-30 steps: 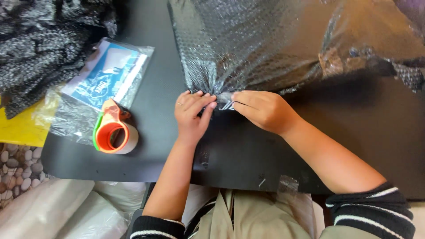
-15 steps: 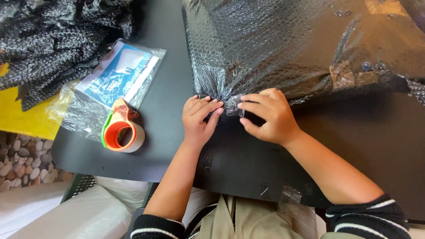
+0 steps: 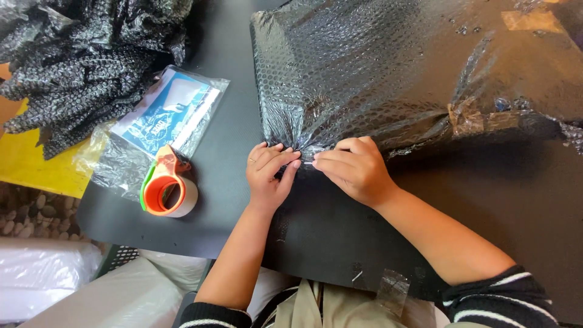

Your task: Securing a bubble-wrapped package using a tape dispenser by applying multiple small strips of tape.

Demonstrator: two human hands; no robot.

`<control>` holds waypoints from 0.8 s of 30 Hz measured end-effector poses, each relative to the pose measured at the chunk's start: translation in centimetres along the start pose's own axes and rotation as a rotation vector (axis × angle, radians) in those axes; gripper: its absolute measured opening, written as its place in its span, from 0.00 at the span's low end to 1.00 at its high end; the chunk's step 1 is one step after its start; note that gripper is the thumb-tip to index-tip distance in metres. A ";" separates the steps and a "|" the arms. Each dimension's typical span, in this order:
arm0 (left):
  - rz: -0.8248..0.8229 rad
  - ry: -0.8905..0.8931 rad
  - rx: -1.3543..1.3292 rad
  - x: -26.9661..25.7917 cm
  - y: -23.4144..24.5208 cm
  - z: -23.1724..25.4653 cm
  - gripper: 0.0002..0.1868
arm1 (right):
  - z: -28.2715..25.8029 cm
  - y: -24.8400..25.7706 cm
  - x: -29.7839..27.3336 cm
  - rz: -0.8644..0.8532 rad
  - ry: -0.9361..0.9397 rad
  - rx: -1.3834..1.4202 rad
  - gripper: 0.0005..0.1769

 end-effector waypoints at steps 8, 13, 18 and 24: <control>-0.029 -0.005 0.024 0.1 0.2 0.4 0.04 | -0.1 -0.7 -0.5 -0.084 -0.032 -0.153 0.06; -0.032 -0.002 0.028 0.2 0.1 0.6 0.04 | -0.2 -1.3 -1.4 -0.193 -0.039 -0.264 0.08; -0.042 -0.018 0.041 -0.2 0.1 0.3 0.05 | -0.9 -1.6 -1.8 -0.222 -0.046 -0.337 0.09; -0.027 -0.019 0.044 -0.5 0.1 0.5 0.05 | -1.0 -2.7 -3.6 -0.299 -0.035 -0.557 0.14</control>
Point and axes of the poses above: each hand's wrist, its own x-axis towards the middle knuckle, its own y-axis out of the back of the hand, z = x × y, the point moved 3 cm from there along x, towards the middle knuckle, and after that the axes turned 11 degrees about y, right-handed, at the moved point
